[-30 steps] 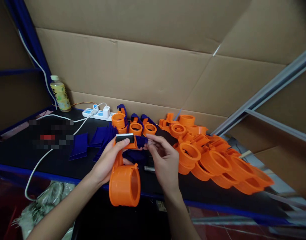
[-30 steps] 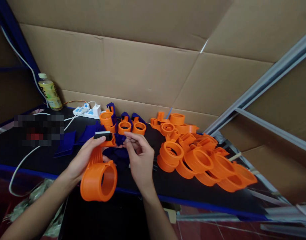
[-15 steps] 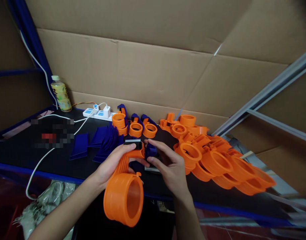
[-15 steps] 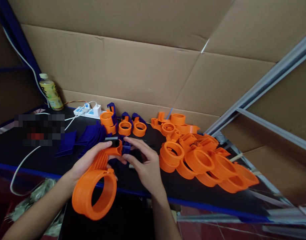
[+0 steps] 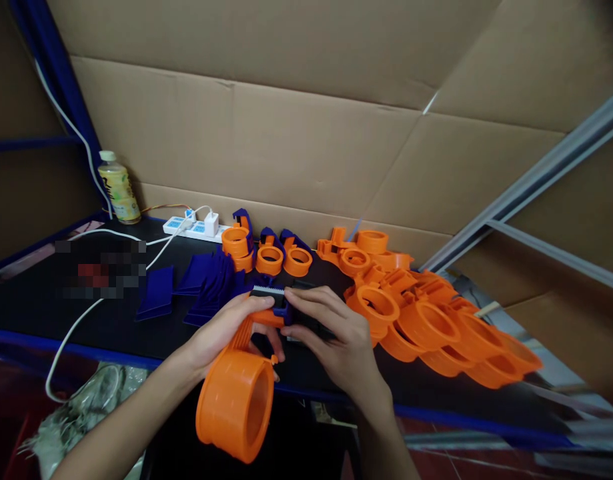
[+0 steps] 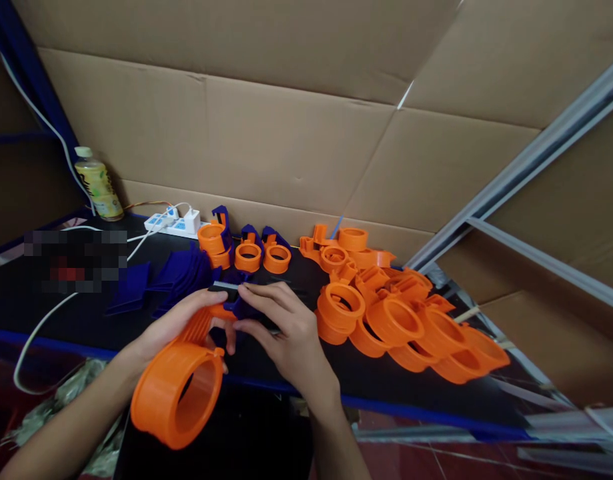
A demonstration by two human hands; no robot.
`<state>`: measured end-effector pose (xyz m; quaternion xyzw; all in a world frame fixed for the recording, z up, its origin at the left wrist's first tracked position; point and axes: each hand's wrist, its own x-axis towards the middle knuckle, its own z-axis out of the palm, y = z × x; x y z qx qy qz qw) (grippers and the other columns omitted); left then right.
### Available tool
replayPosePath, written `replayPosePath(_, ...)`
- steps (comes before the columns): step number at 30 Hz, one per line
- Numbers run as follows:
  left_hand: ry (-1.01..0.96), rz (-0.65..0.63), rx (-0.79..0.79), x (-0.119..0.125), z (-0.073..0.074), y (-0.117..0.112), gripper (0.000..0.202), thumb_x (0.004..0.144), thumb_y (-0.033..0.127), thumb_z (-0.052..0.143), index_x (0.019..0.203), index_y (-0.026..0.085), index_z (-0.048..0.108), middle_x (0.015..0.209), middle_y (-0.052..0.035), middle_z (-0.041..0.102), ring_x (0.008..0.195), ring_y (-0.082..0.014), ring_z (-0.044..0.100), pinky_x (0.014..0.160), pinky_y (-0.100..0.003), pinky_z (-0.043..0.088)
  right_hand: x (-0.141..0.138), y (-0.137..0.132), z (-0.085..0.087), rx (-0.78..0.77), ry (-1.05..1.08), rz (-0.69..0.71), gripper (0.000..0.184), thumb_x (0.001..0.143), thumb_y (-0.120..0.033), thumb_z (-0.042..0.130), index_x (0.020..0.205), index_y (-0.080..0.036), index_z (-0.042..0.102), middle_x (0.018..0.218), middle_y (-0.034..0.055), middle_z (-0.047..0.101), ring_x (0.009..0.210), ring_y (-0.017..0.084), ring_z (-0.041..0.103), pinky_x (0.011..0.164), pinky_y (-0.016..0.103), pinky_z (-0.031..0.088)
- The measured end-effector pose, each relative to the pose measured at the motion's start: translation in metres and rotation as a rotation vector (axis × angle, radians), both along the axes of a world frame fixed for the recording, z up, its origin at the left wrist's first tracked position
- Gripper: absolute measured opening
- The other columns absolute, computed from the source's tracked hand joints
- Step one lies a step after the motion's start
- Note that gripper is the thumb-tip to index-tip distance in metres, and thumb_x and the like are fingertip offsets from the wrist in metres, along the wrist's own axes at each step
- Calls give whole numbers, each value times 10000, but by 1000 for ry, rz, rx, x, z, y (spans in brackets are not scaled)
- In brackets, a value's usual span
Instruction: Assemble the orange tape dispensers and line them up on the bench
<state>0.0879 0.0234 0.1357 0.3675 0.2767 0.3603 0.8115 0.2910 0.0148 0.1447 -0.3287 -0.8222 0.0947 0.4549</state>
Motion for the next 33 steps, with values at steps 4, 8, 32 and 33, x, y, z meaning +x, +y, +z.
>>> replayPosePath(4,-22,23,-15,1,0,-2,222,926,368,574,1075,212,522,695,-78,733,529,-218,702,503,-373,617,-1,1,-4,82,-33,-7,452,858,-151,772,1289,-256,685,1239,81,719,1092,215,666,946,407,582)
replayPosePath(8,-37,108,12,3,1,-7,237,920,327,601,1120,214,545,739,-53,737,553,-213,717,498,-327,606,-4,-2,-10,183,-95,-47,512,896,-108,715,1382,-235,618,1313,104,694,1142,222,656,944,399,594)
replayPosePath(32,-384,350,316,-19,-11,8,608,647,498,902,1128,161,746,1264,-146,711,1126,-335,674,1034,-529,521,-14,-39,8,-120,80,-35,403,1006,-180,530,1371,-323,625,1356,44,672,1264,232,610,1049,433,529)
replayPosePath(33,-388,398,308,-22,-12,9,580,634,464,919,1106,174,747,1201,-129,739,1097,-328,689,1034,-530,521,-16,-40,7,-149,86,-21,383,1018,-207,520,1368,-317,626,1339,46,681,1249,227,620,1041,423,533)
